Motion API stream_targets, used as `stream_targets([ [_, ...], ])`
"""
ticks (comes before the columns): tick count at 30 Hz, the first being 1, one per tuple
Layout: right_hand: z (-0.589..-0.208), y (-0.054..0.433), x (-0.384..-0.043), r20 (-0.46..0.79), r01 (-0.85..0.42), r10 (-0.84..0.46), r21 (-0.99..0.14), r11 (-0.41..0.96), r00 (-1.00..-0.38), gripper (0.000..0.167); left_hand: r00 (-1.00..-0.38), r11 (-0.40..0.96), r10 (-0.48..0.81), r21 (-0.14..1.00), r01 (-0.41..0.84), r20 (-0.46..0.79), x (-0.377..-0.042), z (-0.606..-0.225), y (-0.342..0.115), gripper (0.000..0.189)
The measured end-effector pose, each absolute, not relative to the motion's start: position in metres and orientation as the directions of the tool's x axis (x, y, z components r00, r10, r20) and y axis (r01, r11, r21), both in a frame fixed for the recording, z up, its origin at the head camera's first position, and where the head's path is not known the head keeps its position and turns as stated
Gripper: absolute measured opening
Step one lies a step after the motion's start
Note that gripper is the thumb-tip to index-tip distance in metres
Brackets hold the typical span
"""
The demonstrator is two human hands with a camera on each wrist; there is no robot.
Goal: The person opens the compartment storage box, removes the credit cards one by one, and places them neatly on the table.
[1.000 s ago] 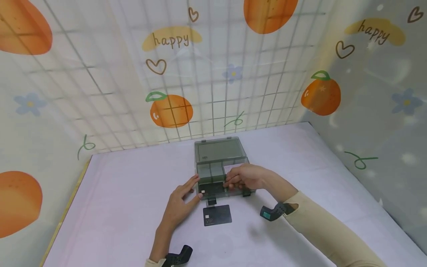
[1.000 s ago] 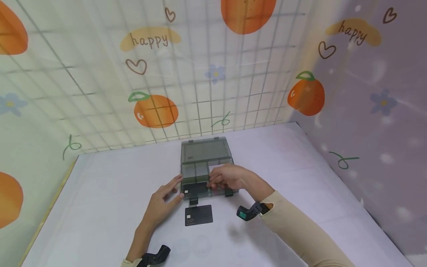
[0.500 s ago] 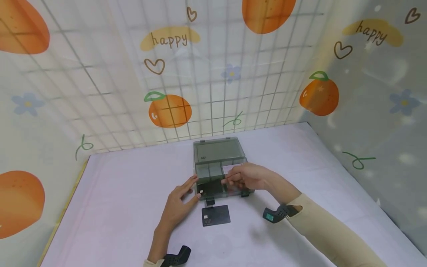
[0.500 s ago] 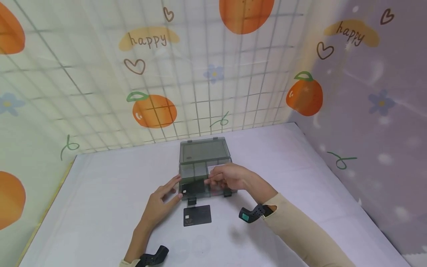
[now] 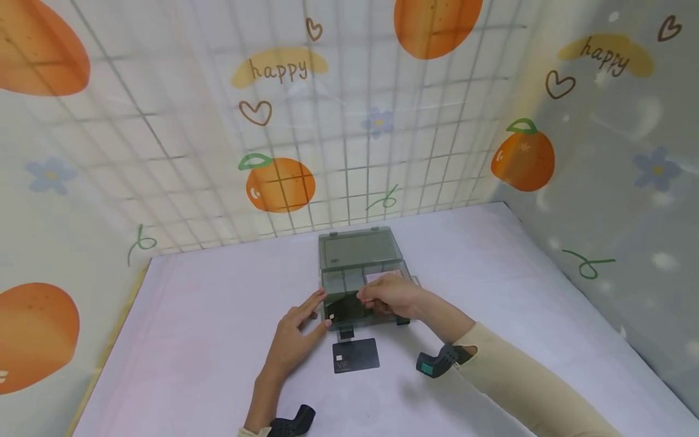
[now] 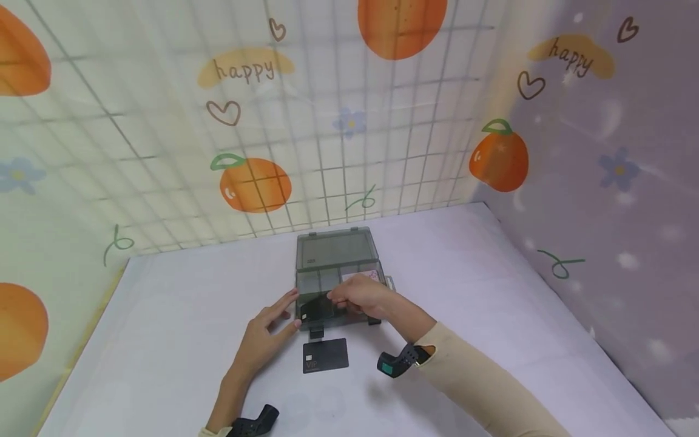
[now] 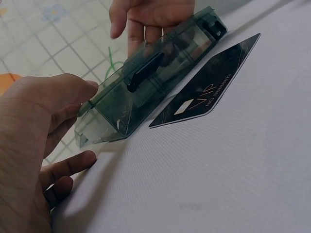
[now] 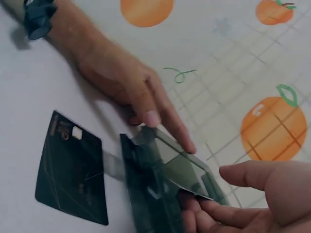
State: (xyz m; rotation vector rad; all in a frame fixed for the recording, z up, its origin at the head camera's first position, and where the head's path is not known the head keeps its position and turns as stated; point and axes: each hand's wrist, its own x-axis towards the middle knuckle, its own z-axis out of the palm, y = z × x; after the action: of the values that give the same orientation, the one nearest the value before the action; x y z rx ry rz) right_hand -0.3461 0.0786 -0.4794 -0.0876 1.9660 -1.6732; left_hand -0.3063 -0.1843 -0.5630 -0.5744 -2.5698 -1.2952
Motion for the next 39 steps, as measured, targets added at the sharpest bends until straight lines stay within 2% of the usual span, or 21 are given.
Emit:
stream_targets([
  [5,-0.481,0.074,-0.338,-0.269,0.118,-0.307,-0.894,0.432,-0.913,0.019,-0.902,0.526,0.260,0.732,0.432,0.345,-0.304,-0.564,-0.179,0.057],
  [9,-0.484,0.074,-0.337,-0.208,0.057,-0.253,-0.864,0.499,-0.945,0.015,-0.898,0.528,0.260,0.727,0.440,0.355,-0.303,-0.564,-0.176,0.057],
  [14,-0.484,0.084,-0.339,-0.192,0.063,-0.198,-0.851,0.521,-0.961,0.014,-0.900,0.537,0.259,0.722,0.436,0.351,-0.303,-0.561,-0.175,0.057],
  [20,-0.472,0.097,-0.337,-0.182,0.043,-0.220,-0.853,0.520,-0.958,0.015,-0.901,0.535,0.258,0.725,0.433,0.348,-0.303,-0.558,-0.178,0.057],
  [28,-0.462,0.117,-0.327,-0.182,0.056,-0.185,-0.843,0.535,-0.966,0.015,-0.894,0.534,0.254,0.718,0.447,0.369,-0.305,-0.562,-0.180,0.057],
  [39,-0.465,0.140,-0.310,-0.169,0.047,-0.183,-0.845,0.532,-0.969,0.020,-0.900,0.537,0.250,0.723,0.435,0.357,-0.304,-0.566,-0.182,0.057],
])
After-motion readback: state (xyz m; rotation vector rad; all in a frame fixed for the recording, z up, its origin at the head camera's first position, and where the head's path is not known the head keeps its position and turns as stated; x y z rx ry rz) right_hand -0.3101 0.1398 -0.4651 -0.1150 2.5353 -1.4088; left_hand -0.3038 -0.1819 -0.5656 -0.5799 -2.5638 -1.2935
